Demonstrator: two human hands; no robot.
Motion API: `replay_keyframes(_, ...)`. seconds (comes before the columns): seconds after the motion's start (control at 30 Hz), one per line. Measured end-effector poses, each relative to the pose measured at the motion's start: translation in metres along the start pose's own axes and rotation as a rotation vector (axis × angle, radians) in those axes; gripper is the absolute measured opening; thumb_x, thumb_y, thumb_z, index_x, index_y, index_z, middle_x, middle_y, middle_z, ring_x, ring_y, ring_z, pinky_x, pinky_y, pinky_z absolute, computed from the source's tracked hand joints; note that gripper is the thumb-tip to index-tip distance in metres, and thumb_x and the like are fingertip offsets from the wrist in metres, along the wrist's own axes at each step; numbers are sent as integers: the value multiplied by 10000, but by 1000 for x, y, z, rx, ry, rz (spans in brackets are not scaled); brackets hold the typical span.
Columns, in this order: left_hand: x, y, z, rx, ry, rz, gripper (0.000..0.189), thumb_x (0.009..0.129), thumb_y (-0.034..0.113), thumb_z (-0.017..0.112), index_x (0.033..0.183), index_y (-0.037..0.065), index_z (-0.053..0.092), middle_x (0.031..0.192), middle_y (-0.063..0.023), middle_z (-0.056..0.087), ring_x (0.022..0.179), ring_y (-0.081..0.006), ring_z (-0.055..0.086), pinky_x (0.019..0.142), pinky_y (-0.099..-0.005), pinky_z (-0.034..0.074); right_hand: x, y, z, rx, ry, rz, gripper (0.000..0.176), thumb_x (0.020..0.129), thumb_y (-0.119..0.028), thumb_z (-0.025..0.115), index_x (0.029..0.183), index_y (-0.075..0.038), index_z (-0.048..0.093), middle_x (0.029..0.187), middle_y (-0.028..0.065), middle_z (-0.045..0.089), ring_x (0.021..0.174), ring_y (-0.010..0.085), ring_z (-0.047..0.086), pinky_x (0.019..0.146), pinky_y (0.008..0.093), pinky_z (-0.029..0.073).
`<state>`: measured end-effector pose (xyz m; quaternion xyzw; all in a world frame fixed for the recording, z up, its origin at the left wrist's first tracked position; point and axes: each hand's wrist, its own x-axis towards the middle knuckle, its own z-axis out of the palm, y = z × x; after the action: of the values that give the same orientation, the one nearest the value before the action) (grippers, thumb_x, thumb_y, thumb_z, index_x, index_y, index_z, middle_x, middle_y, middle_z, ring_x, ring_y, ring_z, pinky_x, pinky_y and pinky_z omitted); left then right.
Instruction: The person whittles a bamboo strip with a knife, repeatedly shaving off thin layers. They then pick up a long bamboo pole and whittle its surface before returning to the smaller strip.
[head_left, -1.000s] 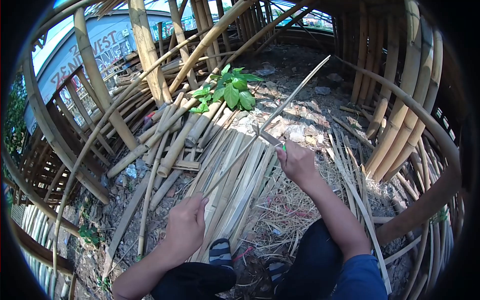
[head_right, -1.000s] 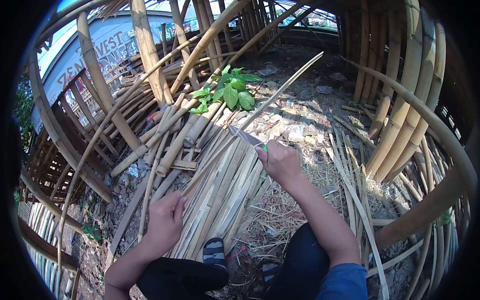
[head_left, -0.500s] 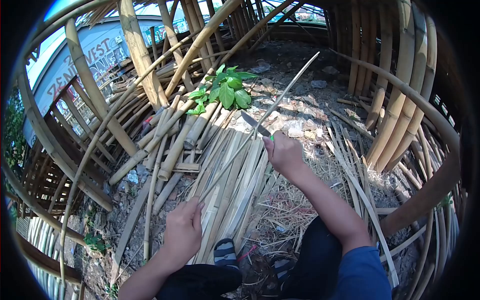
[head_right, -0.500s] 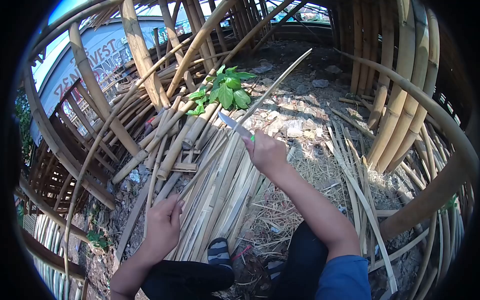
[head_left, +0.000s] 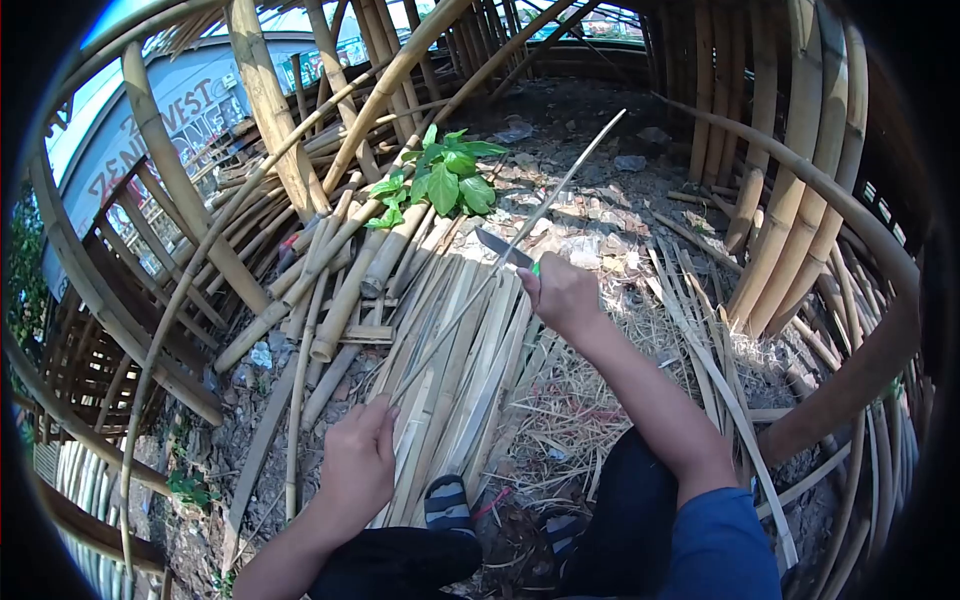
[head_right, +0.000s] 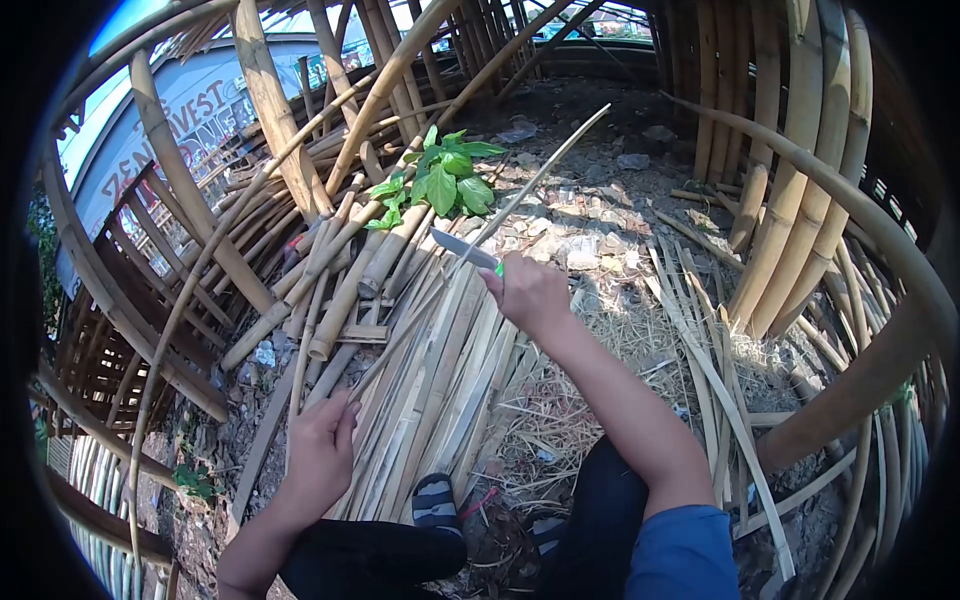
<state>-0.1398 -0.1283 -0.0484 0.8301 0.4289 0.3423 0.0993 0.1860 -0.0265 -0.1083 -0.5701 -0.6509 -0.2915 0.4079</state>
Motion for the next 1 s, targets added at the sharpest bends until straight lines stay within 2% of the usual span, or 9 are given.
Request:
replay_keyframes(0.23, 3, 2, 0, 56, 22, 68, 58, 926, -1, 583, 964, -39, 604, 727, -235, 561, 653, -405, 570, 587, -459, 423, 2, -1, 1, 164, 78, 51, 504, 1039, -468, 422, 727, -83, 517, 466, 57, 500, 378, 213, 524, 359, 367, 397)
replay_keyframes(0.3, 5, -1, 0, 55, 15, 48, 65, 924, -3, 573, 971, -40, 597, 736, -244, 559, 674, -428, 571, 599, -484, 426, 1, -6, -5, 1542, -497, 905, 573, 1040, -537, 374, 688, -96, 467, 475, 11, 417, 366, 142, 385, 363, 311, 305)
replay_keyframes(0.4, 8, -6, 2, 52, -12, 39, 66, 921, -5, 563, 970, -43, 587, 745, -255, 557, 694, -452, 570, 608, -511, 426, 0, -20, -19, 1613, -541, 1001, 612, 1040, -579, 327, 662, -107, 425, 521, -17, 359, 414, 94, 276, 395, 272, 234)
replay_keyframes(0.53, 11, -2, 5, 29, -31, 22, 58, 920, -4, 563, 958, -43, 584, 738, -253, 556, 686, -455, 567, 608, -515, 422, -14, -52, -18, 664, -137, 367, 564, 1038, -503, 394, 674, -82, 483, 495, 88, 474, 407, 209, 514, 428, 337, 395)
replay_keyframes(0.63, 11, -4, 6, 18, -9, 27, 50, 919, -6, 564, 948, -42, 582, 730, -251, 554, 680, -455, 565, 606, -512, 422, -29, -79, -29, 462, -193, 113, 495, 1019, -434, 465, 687, -70, 513, 506, 119, 505, 460, 265, 596, 444, 376, 459)
replay_keyframes(0.7, 7, 0, 2, 25, -16, 31, 44, 918, -6, 565, 941, -40, 580, 728, -251, 554, 678, -454, 566, 605, -510, 423, -31, -86, -33, 261, -115, -383, 453, 991, -410, 529, 696, -68, 514, 504, 79, 504, 445, 247, 583, 417, 371, 465)
replay_keyframes(0.77, 3, 2, 0, 37, -40, 25, 39, 918, -6, 566, 935, -38, 578, 725, -251, 553, 677, -452, 567, 604, -508, 423, -9, -10, 6, 40, 14, -7, 445, 958, -415, 588, 694, -67, 505, 507, 71, 506, 422, 239, 561, 391, 363, 461)
replay_keyframes(0.83, 3, 1, -1, 70, -6, 59, 47, 924, -19, 572, 926, -58, 598, 710, -225, 571, 632, -394, 581, 574, -444, 429, 11, 33, -3, -60, 65, -220, 390, 973, -368, 582, 756, -51, 514, 519, 75, 526, 425, 256, 574, 394, 374, 476)
replay_keyframes(1.0, 7, -7, -2, 30, -28, 10, 47, 933, -11, 564, 910, -48, 581, 706, -219, 562, 620, -404, 562, 564, -441, 421, -8, -4, 10, 30, 14, 98, 426, 1023, -420, 476, 783, -69, 514, 527, 79, 535, 423, 257, 565, 397, 390, 458)
